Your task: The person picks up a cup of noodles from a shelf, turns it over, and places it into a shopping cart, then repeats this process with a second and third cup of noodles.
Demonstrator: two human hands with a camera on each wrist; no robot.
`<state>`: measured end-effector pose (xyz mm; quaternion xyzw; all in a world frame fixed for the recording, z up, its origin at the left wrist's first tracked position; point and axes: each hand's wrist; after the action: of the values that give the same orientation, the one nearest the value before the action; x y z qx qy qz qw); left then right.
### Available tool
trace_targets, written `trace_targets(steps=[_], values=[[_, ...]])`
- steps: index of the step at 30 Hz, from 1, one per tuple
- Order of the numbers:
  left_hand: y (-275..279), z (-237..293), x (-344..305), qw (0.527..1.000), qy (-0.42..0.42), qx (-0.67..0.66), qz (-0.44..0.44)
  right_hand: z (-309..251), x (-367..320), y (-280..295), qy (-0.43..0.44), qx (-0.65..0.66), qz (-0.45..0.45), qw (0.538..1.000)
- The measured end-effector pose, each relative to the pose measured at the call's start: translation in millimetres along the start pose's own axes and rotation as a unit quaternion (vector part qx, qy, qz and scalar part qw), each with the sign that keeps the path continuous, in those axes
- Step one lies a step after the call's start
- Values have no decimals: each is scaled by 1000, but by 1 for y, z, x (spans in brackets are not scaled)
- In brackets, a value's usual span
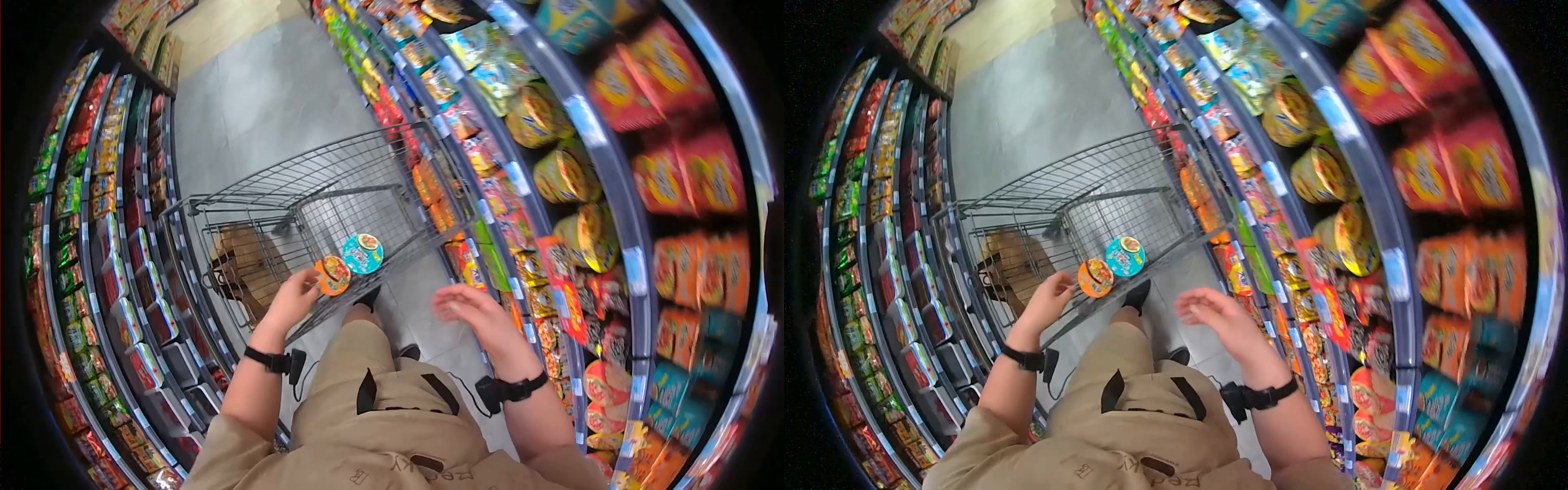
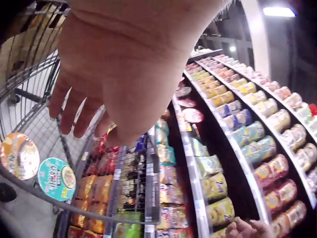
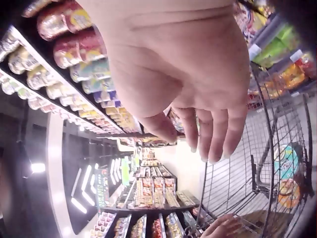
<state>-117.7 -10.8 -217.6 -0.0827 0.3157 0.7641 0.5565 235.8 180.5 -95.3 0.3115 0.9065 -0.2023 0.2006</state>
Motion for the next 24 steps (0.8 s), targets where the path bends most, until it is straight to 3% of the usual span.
trace_targets(steps=[2, 4, 8, 10, 11, 13, 14, 17, 19, 23, 24], values=[[-7, -31, 42, 999, 43, 20, -22, 9, 70, -6, -42, 2, -1, 999], [-17, -63, 82, 995, 84, 3, -52, 27, 138, -14, -130, 58, 52, 989], [-46, -103, 142, 983, 136, 93, -76, 120, 257, -26, -192, 127, 140, 963], [-63, -115, 163, 990, 132, 22, -32, 167, 298, -27, -224, -119, 150, 956], [-80, -141, 174, 989, 141, 17, -36, 187, 310, -23, -234, -121, 147, 953], [-122, -199, 198, 981, 188, -50, -1, 216, 331, -17, -270, -354, 101, 890], [-124, -200, 200, 979, 195, -54, -1, 218, 336, -16, -276, -357, 95, 888], [-123, -172, 201, 926, 286, -245, -41, 221, 343, -13, -303, -400, 31, 864], [-123, -170, 200, 907, 304, -289, -31, 231, 346, -9, -273, -346, -16, 897], [-114, -164, 196, 874, 316, -368, -37, 258, 340, -1, -247, -359, 74, 897], [-105, -152, 194, 875, 313, -368, -34, 270, 341, 5, -277, -343, 106, 891]])
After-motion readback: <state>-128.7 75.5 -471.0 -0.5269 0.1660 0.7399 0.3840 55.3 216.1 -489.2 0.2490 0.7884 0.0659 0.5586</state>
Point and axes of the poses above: each hand's wrist, its own x-axis towards the middle knuckle, its own y-axis out of the back of the hand, z = x × y, and after that the axes turned 4 degrees about -x, right-handed
